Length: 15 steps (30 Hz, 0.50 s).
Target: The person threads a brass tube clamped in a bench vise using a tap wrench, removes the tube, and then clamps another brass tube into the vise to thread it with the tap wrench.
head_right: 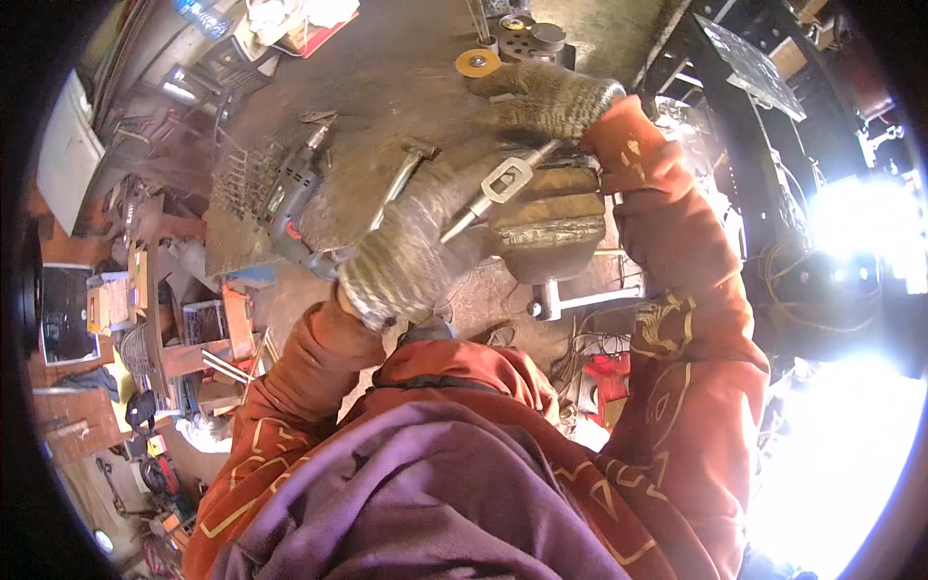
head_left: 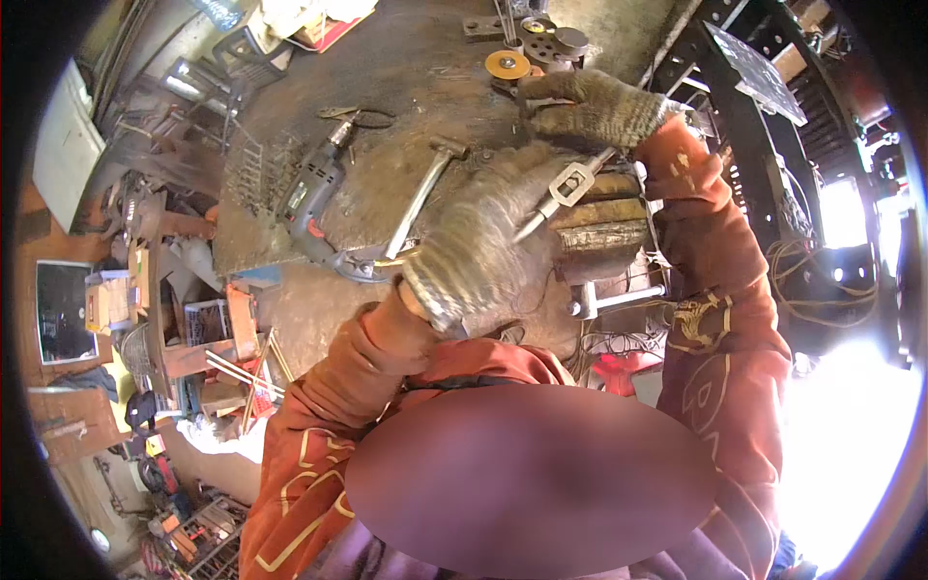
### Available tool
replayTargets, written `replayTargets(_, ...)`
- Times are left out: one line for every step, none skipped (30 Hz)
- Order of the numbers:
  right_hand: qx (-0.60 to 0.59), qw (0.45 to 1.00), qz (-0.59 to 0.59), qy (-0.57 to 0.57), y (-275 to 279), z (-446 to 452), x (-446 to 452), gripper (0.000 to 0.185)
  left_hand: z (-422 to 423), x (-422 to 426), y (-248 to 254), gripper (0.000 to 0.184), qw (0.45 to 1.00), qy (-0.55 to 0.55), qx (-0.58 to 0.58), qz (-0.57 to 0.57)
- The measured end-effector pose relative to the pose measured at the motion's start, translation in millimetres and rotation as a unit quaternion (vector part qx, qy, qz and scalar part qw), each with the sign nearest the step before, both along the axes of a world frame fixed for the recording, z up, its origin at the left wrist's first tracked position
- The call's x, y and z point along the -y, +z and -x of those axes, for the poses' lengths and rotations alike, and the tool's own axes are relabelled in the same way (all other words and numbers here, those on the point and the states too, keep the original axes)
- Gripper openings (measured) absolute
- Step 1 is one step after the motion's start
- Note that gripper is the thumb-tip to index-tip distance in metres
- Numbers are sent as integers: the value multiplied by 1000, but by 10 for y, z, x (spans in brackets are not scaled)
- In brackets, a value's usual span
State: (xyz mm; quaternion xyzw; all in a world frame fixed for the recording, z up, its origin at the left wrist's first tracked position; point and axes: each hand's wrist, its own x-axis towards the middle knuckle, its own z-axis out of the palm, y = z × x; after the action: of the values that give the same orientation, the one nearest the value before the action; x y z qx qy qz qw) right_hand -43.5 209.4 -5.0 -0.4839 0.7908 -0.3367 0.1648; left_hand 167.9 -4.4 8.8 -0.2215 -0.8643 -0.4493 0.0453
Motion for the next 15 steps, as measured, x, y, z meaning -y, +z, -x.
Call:
replayTargets(1,1000,-3,-9,-15,-102,-55,53,52,41,-41,61,997,-11,35,-69)
replayTargets(114,990,32,-77,-42,-222,-127,52,106,83,-81,61,987,-21,69,-141)
replayTargets(225,961,68,-145,-60,-338,-194,52,161,124,-123,62,972,-29,101,-212)
replayTargets(190,960,132,-155,-45,-425,-246,50,256,191,-129,58,972,-49,129,-188)
replayTargets(191,959,131,-167,-19,-519,-278,50,354,253,-89,52,979,-72,117,-153)
replayTargets(161,955,120,-219,20,-632,-288,49,451,315,-48,47,983,-95,104,-119)
replayTargets(128,948,111,-270,84,-741,-283,49,549,377,-6,43,985,-119,89,-87)
replayTargets(134,938,66,-314,198,-851,-262,48,613,419,43,39,976,-118,149,-107)
replayTargets(133,933,66,-328,203,-933,-276,48,666,415,3,36,969,-120,169,-133)
replayTargets(80,935,65,-338,214,-1005,-296,48,719,411,-38,34,961,-121,188,-160)
replayTargets(24,936,63,-346,234,-1062,-307,47,771,407,-79,33,953,-122,207,-186)
replayTargets(12,929,129,-347,174,-1118,-275,45,870,409,-128,32,973,-118,124,-154)
replayTargets(9,926,125,-355,176,-1185,-270,45,970,411,-152,32,981,-122,87,-123)
replayTargets(47,907,148,-392,185,-1276,-239,44,1068,409,-163,32,987,-125,48,-92)
replayTargets(83,885,171,-425,211,-1344,-201,43,1163,404,-163,32,990,-125,8,-63)
